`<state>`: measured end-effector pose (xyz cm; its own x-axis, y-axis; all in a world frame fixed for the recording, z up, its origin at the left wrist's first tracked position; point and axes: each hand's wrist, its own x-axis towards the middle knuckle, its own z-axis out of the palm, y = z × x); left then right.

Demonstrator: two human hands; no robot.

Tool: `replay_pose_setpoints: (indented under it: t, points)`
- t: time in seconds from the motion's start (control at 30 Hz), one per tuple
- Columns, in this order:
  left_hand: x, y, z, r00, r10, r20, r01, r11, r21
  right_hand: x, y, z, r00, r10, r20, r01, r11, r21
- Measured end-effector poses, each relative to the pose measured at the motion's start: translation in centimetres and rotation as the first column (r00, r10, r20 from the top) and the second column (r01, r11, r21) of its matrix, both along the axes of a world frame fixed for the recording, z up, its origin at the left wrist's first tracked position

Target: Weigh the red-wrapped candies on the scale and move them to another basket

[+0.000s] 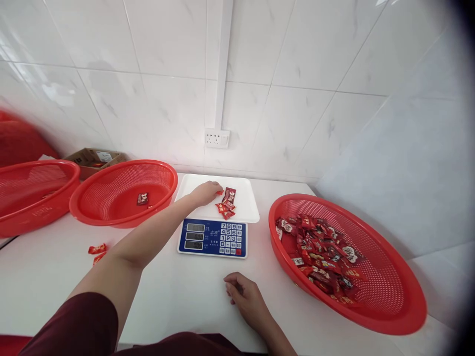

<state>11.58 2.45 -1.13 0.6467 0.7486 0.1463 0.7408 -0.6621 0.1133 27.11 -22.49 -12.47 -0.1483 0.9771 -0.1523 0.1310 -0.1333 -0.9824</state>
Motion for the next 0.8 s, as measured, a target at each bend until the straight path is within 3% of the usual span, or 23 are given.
replay_pose_setpoints:
  t: [0.1,0.2,0.33,0.43,0.53,0.67,0.7,0.8]
  points:
    - [-1.3,-0.3,0.7,0.995,0.094,0.032,-0.096,0.994,0.045,0.0,0.0,-0.1,1.0,0.003,-0.008,-0.004,1.0,-0.002]
    - [-4.7,-1.0,2.5,0.963,0.249,0.099,-0.259,0.961,0.102,0.0,0.0,-0.2,1.0,0.005,-0.005,-0.005,1.0,-0.01]
    - [-11.7,-1.9,4.6,0.851,0.499,0.161,-0.52,0.845,0.126,0.1,0.0,-0.2,1.0,0.024,-0.001,-0.024,1.0,-0.002]
    - [-14.5,-2.7,4.7,0.77,0.616,0.166,-0.631,0.774,0.056,0.2,0.1,-0.1,0.999,0.043,0.001,-0.043,0.999,0.005]
    - [-12.5,-4.0,3.7,0.806,0.556,0.203,-0.564,0.825,-0.024,0.1,0.1,0.0,0.999,0.046,0.004,-0.046,0.999,0.002]
    - [-5.1,-6.2,1.9,0.932,0.298,0.204,-0.289,0.954,-0.074,0.1,0.0,0.1,0.999,0.028,0.017,-0.028,1.0,-0.011]
    - [-3.3,-6.7,1.5,0.955,0.228,0.188,-0.215,0.972,-0.091,0.1,0.0,0.2,1.0,0.023,0.019,-0.023,1.0,-0.012]
    - [0.9,-7.8,0.5,0.983,0.149,0.11,-0.146,0.989,-0.034,0.1,-0.1,0.3,1.0,0.005,0.018,-0.005,1.0,-0.005]
